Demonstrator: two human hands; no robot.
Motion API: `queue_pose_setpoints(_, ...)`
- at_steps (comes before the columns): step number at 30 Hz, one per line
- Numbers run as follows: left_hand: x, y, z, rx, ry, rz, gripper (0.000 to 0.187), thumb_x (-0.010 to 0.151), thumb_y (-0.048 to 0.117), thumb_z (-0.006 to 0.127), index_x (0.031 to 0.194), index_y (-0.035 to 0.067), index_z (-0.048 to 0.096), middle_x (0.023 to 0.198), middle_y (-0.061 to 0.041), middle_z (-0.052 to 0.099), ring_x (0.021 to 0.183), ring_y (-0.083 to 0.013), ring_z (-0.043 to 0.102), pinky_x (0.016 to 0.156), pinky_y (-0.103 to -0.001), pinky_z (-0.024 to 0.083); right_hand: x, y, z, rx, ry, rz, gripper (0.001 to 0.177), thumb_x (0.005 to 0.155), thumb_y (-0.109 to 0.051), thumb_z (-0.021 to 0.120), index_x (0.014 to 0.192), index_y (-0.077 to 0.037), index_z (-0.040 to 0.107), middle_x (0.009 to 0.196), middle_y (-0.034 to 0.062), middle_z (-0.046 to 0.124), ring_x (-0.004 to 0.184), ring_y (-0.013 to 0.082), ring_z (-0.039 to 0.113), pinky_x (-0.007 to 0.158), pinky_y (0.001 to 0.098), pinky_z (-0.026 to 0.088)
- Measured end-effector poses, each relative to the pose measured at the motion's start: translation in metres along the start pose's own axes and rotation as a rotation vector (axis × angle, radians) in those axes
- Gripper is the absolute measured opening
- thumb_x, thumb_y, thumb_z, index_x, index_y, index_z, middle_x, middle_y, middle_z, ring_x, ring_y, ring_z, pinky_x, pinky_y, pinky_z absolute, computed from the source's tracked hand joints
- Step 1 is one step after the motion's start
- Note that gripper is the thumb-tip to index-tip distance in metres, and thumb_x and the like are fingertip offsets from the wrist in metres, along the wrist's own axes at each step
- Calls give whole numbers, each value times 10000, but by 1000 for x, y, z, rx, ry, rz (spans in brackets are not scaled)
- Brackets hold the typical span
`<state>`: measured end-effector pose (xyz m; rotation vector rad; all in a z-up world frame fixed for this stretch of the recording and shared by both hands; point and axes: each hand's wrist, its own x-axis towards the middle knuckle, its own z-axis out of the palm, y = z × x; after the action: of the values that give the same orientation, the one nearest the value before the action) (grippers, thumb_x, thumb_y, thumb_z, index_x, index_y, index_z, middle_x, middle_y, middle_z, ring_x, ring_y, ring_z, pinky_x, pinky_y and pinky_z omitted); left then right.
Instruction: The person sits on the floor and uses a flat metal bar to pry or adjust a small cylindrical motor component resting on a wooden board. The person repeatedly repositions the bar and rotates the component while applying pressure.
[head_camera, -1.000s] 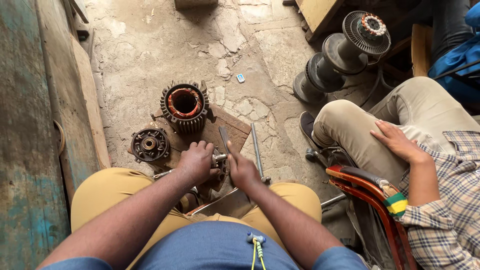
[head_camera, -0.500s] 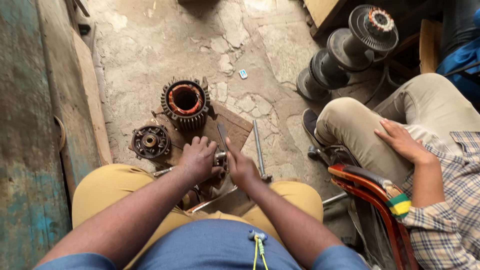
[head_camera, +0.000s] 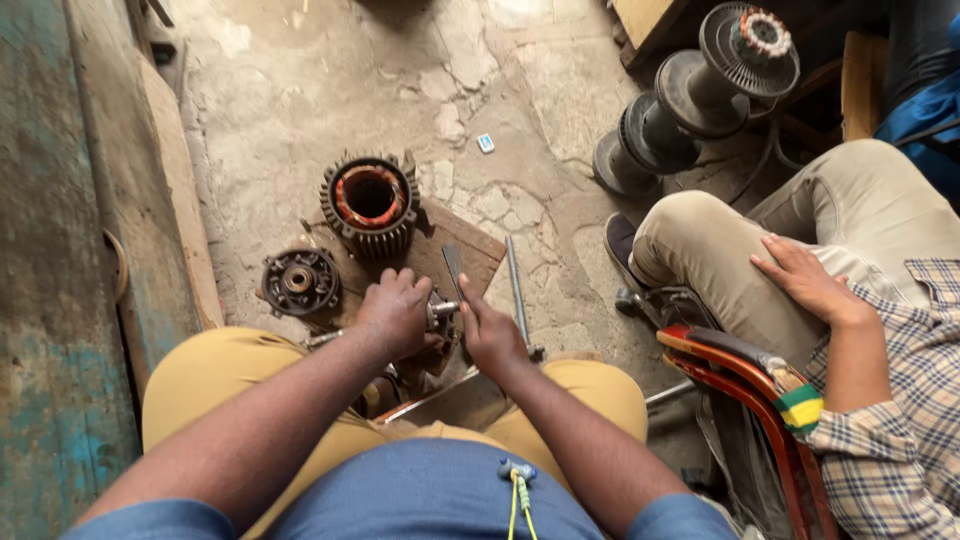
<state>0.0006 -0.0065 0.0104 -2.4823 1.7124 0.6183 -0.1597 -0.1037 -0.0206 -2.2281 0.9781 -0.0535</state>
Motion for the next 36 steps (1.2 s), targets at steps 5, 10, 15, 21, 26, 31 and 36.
queue_pose_setpoints(5,3,-1,3,-38,-20,-10,825,687,562,898,1256,105,514,1220,-118,533,1174,-302,520,960,-434,528,-49,11,12,137,131,-241,497,1054,-289,521,1548,-267,474,964,231,735,754,382,729,708,454,575)
queue_pose_setpoints(10,5,-3,6,-46,-13,-2,871,668,549,918,1259,77,486,1216,-132,528,1161,-307,520,952,-429,529,-18,11,13,85,62,-45,494,1030,-315,540,1522,-314,496,861,241,717,738,403,724,684,480,559)
queue_pose_setpoints(15,2,-1,0,-73,23,-24,871,655,531,928,1259,92,478,1214,-126,526,1161,-317,513,945,-448,520,-16,5,7,-29,-35,105,530,1028,-336,521,1550,-382,445,787,273,678,718,429,698,693,503,538)
queue_pose_setpoints(21,0,-3,13,-108,57,16,806,660,491,933,1214,81,515,1201,-108,552,1152,-307,532,946,-453,521,-44,24,17,30,37,-76,536,1015,-299,549,1543,-326,464,740,249,677,682,418,689,663,506,534)
queue_pose_setpoints(26,1,-1,3,-87,38,7,834,657,510,935,1219,71,502,1213,-113,539,1163,-300,525,953,-440,523,0,18,10,-13,94,-68,509,1028,-299,551,1533,-322,486,698,216,664,632,399,672,612,501,529)
queue_pose_setpoints(31,-1,0,-2,-43,-36,2,832,706,535,908,1244,64,482,1220,-122,534,1169,-289,525,970,-427,532,-44,15,16,-22,-38,-13,552,1046,-304,492,1584,-336,374,577,144,603,508,298,653,562,450,541)
queue_pose_setpoints(36,5,-1,-2,43,-114,26,847,755,570,876,1262,36,458,1218,-142,523,1162,-281,523,955,-426,547,-33,18,17,18,-41,44,543,1054,-323,474,1582,-369,358,565,111,597,500,256,645,550,426,558)
